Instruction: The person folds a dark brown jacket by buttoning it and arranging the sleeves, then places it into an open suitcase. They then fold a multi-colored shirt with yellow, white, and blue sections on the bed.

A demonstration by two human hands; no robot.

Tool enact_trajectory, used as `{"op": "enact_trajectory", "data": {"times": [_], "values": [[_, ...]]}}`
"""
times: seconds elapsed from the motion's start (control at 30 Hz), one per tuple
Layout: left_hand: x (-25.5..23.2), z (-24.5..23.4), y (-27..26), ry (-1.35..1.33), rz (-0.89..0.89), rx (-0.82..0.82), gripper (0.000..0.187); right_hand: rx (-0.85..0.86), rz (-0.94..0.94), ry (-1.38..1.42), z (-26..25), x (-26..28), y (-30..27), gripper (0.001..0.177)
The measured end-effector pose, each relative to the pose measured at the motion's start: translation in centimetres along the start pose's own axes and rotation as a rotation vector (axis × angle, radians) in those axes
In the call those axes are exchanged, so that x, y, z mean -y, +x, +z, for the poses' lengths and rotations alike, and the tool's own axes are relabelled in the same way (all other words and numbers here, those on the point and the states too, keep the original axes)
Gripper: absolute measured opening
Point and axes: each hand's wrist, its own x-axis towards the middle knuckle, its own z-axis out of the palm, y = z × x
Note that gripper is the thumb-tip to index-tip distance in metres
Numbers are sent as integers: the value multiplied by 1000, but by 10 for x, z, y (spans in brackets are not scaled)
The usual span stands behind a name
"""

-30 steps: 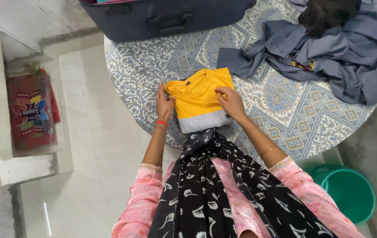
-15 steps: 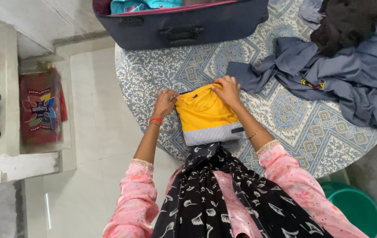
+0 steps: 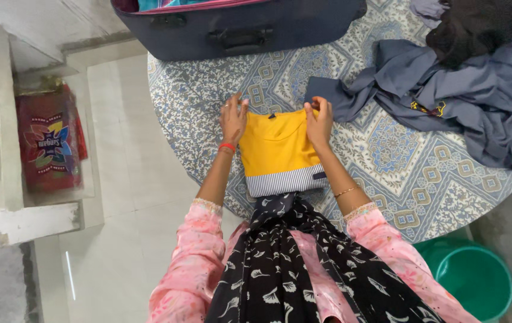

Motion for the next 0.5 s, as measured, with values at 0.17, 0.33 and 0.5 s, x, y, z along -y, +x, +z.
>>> {"op": "enact_trajectory", "data": {"times": [0.17,0.33,0.5], "values": [[42,5,-42,140,-156,-185,47,-155,142,-178,-10,-30,-13,29],[51,15,-73,7,-465,-35,54,31,164,-260,-15,-22,-22,33],[40,18,-76,-128,-418,36,42,52,154,-187,-13,-6,-19,24]]}}
